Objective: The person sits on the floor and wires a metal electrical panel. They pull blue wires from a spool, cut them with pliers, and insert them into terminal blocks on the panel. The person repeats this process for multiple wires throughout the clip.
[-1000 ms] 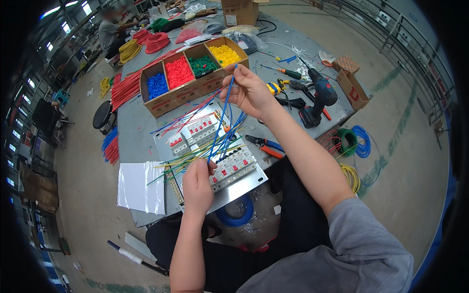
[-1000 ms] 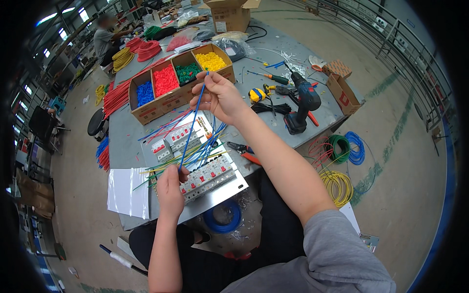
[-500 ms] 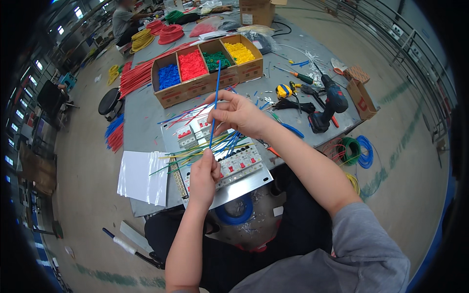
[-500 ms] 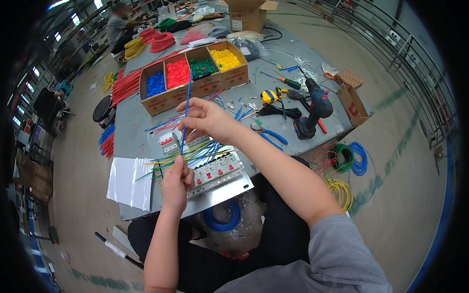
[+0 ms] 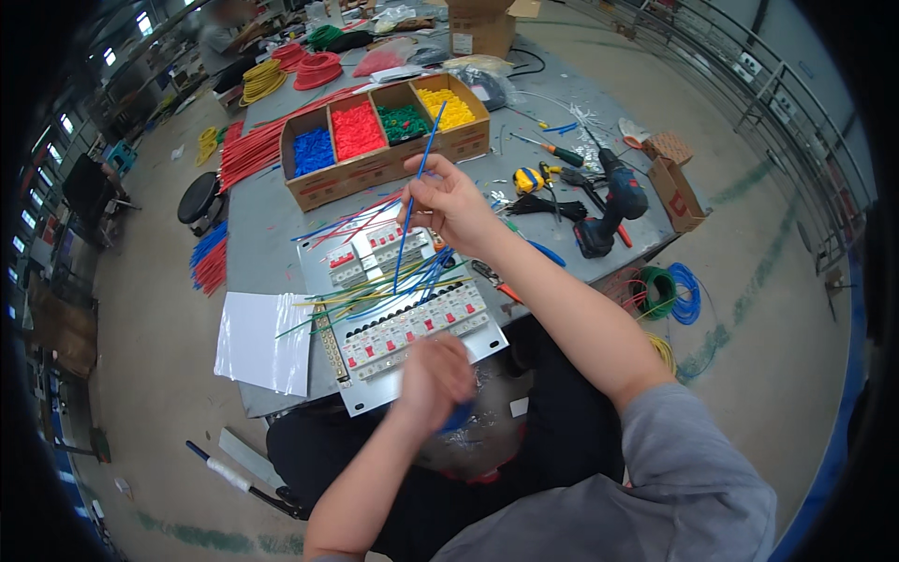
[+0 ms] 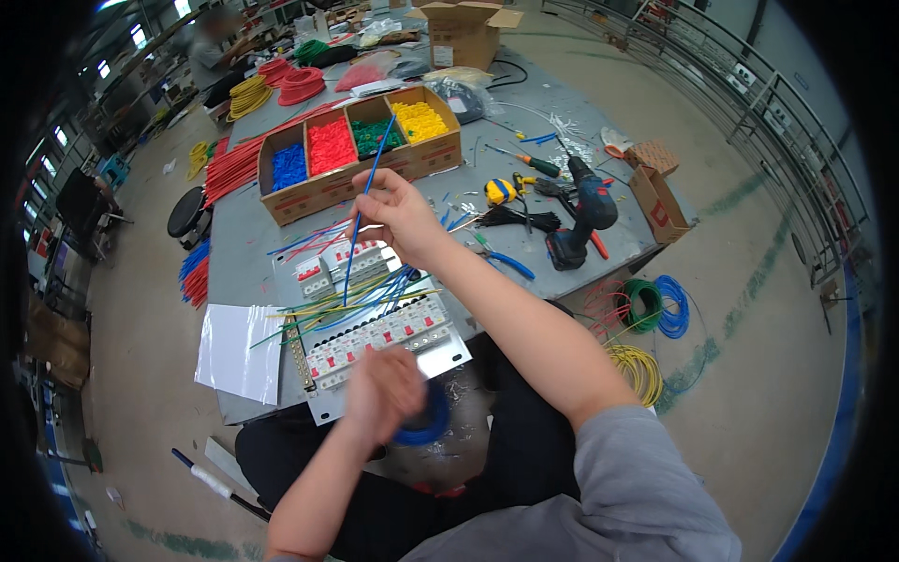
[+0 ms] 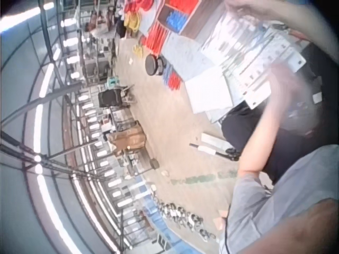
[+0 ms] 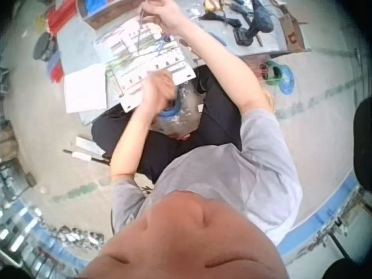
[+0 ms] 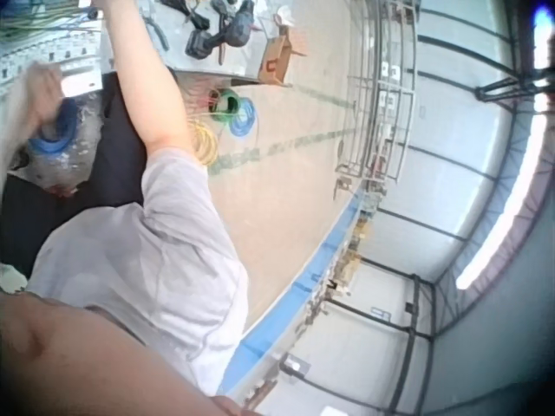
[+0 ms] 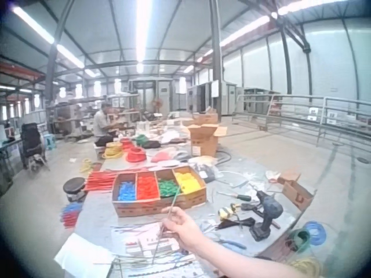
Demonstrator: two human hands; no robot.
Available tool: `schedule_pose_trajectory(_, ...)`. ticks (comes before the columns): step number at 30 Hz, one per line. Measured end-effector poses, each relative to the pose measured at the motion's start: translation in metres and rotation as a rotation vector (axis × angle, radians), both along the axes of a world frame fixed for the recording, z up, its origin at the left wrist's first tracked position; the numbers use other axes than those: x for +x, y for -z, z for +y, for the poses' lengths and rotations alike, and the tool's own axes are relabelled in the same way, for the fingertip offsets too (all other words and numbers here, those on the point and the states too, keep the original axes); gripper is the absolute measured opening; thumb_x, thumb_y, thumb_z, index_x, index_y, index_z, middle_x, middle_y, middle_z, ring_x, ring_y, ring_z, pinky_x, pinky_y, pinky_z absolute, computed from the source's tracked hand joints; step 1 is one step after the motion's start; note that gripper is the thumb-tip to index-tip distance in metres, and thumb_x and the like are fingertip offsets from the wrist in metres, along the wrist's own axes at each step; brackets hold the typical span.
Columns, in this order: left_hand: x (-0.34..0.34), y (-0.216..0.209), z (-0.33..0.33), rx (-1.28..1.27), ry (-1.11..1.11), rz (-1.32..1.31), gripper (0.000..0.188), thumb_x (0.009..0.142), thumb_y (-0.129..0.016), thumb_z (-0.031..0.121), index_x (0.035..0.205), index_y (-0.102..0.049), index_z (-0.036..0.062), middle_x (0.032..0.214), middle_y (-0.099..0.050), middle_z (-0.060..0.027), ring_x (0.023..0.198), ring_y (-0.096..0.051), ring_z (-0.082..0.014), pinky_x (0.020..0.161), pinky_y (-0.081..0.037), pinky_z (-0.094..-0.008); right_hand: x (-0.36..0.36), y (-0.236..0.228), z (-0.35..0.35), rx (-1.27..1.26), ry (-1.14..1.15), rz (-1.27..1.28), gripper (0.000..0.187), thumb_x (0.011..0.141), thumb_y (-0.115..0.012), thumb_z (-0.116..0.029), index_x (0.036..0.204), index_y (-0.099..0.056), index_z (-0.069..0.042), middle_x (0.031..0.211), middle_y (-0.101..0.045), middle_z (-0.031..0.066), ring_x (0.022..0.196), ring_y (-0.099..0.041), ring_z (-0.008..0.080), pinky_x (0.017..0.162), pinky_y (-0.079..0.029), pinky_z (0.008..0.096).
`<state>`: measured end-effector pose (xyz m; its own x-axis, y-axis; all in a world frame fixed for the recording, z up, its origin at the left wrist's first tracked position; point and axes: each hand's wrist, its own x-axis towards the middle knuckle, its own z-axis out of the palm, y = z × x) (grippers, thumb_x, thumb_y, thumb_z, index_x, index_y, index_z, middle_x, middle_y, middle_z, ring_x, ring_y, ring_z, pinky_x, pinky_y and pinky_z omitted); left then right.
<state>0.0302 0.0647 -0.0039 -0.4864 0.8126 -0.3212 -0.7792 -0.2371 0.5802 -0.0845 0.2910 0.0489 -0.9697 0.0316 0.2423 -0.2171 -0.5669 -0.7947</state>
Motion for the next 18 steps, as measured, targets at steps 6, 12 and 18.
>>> schedule_pose_trajectory(6, 0.188, 0.018, 0.103, 0.423, 0.919, 1.039, 0.046, 0.092, -0.061, 0.009, 0.137, -0.063, -0.0003, 0.139, -0.064, -0.0243, 0.122, -0.064, -0.0325, 0.111, -0.046, -0.0405, -0.022, 0.012, 0.016, -0.016, 0.153, -0.061, 0.036, 0.104, -0.063, -0.014, 0.137, -0.049, -0.010, 0.101, -0.069, 0.0102, 0.093, -0.073, 0.0243, 0.081, -0.061, 0.0428)
schedule_pose_trajectory(12, 0.201, -0.019, 0.149, 0.389, 0.985, 1.482, 0.048, 0.102, -0.060, 0.029, 0.142, -0.057, 0.0027, 0.147, -0.055, -0.0215, 0.140, -0.050, -0.0314, 0.117, -0.039, -0.0413, -0.040, 0.045, 0.017, 0.029, 0.272, -0.172, 0.038, 0.101, -0.065, -0.013, 0.136, -0.051, -0.011, 0.097, -0.070, 0.0104, 0.087, -0.074, 0.0245, 0.076, -0.063, 0.0436)
schedule_pose_trajectory(18, 0.215, -0.077, 0.162, 0.343, 0.879, 1.839, 0.050, 0.104, -0.057, 0.039, 0.141, -0.057, 0.0052, 0.142, -0.058, -0.0195, 0.138, -0.052, -0.0307, 0.116, -0.040, -0.0419, -0.043, 0.028, 0.005, 0.015, 0.139, -0.091, 0.034, 0.102, -0.061, -0.012, 0.135, -0.051, -0.011, 0.097, -0.068, 0.0082, 0.079, -0.073, 0.0254, 0.069, -0.062, 0.0402)
